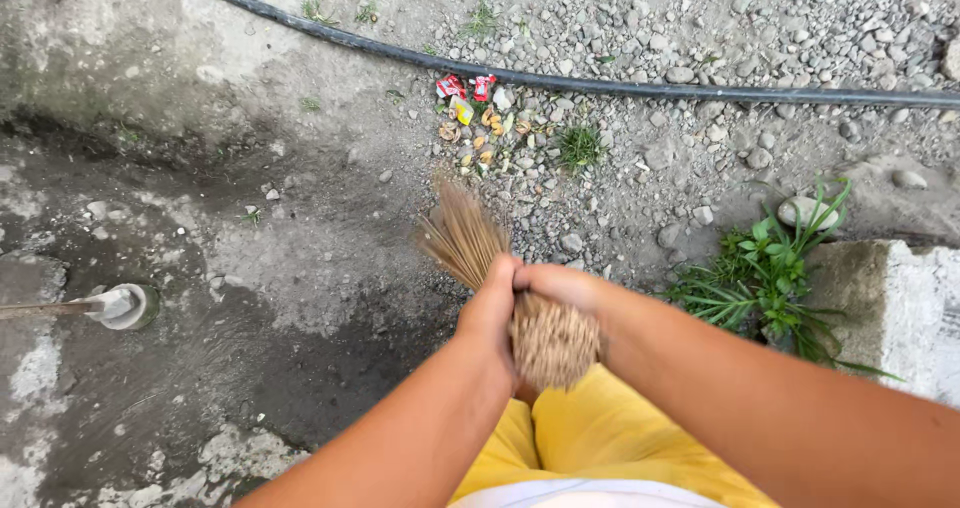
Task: The person sweeps debris and trash across the outdoor ground using a broom.
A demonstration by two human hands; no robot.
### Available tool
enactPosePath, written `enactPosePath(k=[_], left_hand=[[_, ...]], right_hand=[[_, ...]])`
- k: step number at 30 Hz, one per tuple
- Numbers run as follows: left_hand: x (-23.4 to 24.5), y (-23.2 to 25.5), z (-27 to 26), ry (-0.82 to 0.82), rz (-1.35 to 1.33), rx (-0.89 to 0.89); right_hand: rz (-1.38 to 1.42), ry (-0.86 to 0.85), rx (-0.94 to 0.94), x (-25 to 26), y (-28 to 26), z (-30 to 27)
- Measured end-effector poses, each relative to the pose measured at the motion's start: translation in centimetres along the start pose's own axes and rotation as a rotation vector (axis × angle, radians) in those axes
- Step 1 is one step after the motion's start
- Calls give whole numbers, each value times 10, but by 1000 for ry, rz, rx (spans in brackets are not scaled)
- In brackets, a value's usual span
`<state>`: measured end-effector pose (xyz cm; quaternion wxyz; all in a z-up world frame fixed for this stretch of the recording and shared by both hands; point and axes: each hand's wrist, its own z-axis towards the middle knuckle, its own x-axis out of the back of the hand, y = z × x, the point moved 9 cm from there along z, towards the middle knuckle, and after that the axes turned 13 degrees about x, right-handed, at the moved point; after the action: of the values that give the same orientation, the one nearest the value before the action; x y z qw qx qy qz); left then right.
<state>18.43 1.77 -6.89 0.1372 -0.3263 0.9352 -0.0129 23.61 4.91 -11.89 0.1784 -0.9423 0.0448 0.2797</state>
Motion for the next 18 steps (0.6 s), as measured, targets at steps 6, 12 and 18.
enactPosePath(k=[6,12,18], left_hand=[[7,26,26,-154,325,91],[55,0,-20,-332,375,-77],[109,-6,-13,-248,82,-138]], right_hand=[[-109,42,138,-11,-1,25],[-46,269,353,-42,44,-4],[-164,55,198,-47,89,70]])
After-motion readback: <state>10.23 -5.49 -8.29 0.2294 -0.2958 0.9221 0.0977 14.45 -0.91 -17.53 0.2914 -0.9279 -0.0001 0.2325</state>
